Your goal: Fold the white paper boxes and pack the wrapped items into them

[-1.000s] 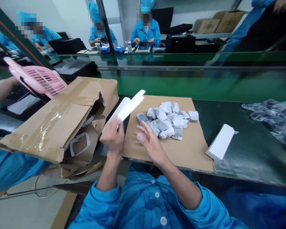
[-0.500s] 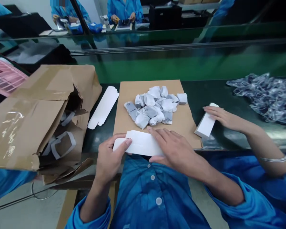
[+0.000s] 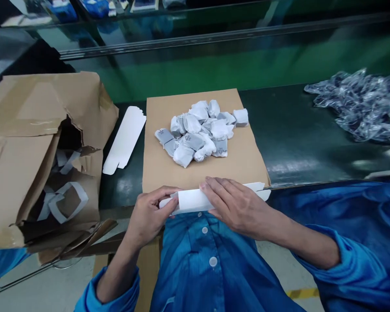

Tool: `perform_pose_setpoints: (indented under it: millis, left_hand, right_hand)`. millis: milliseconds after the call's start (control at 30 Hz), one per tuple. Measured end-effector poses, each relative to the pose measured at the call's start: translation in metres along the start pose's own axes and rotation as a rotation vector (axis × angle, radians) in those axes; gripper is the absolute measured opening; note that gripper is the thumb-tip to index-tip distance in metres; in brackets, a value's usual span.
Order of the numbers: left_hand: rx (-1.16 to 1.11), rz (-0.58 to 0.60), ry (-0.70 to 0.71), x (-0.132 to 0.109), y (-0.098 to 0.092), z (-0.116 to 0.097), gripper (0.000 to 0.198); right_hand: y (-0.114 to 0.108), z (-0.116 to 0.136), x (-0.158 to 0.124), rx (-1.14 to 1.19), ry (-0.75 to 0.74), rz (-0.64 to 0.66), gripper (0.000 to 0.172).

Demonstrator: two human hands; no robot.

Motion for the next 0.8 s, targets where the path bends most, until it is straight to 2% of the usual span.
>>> perform_pose_setpoints:
  millis: [67, 133, 167, 233, 267, 300, 367, 433, 467, 533, 633, 767, 800]
  left_hand:
    - [-0.026, -0.043, -0.005, -0.002, -0.001, 0.003, 0.011]
    - [-0.137, -0.066, 0.032, -0.007, -0.002, 0.004, 0.015]
    - [-0.222, -0.125, 0.097, -0.011, -0.002, 0.003, 0.021]
    - [-0.373, -0.328, 0.309, -0.023, 0.006, 0.001, 0.034]
    - [-0.402, -0.411, 0.413, -0.029, 0.015, -0.001, 0.04]
    - [-0.393, -0.443, 0.477, -0.034, 0.027, -0.002, 0.049]
    - [-0.326, -0.396, 0.459, -0.037, 0.054, -0.003, 0.078]
    - [-0.29, -0.472, 0.337, -0.034, 0.07, -0.002, 0.096]
    - [-0.251, -0.54, 0.274, -0.03, 0.072, 0.0, 0.094]
    - [-0.14, -0.612, 0.195, -0.024, 0.067, 0.002, 0.078]
    - [-0.032, -0.454, 0.203, -0.018, 0.054, 0.005, 0.062]
    - [0.009, -0.385, 0.323, -0.023, 0.048, 0.007, 0.047]
    - [-0.001, -0.347, 0.324, -0.024, 0.049, 0.008, 0.044]
  right_hand:
    - [0.001, 0.002, -0.004, -0.039, -0.009, -0.028, 0.033]
    - [0.002, -0.002, -0.009, 0.005, 0.065, -0.069, 0.031]
    - [0.003, -0.006, -0.011, 0.024, 0.153, -0.103, 0.031]
    - [0.006, -0.012, -0.014, 0.011, 0.377, -0.199, 0.038]
    - [0.008, -0.011, -0.013, -0.021, 0.474, -0.257, 0.043]
    - [0.01, -0.007, -0.011, -0.048, 0.531, -0.304, 0.047]
    - [0.016, 0.008, -0.002, -0.012, 0.519, -0.361, 0.053]
    - [0.021, 0.025, 0.007, 0.194, 0.418, -0.343, 0.056]
    - [0.022, 0.03, 0.011, 0.349, 0.374, -0.315, 0.058]
    - [0.02, 0.029, 0.013, 0.648, 0.406, -0.31, 0.063]
    - [0.014, 0.011, 0.014, 0.879, 0.514, -0.431, 0.055]
    - [0.013, -0.011, 0.019, 1.004, 0.349, -0.487, 0.031]
    - [0.014, -0.016, 0.019, 1.057, 0.387, -0.507, 0.028]
Point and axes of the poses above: each hand's wrist, its own x-axis towards the middle knuckle, its own y-axis out of the palm, z = x × y, the point moved 2 cm from there along x, towards the middle knuckle, and after that the axes turned 11 degrees about -y, right-handed, at the moved point
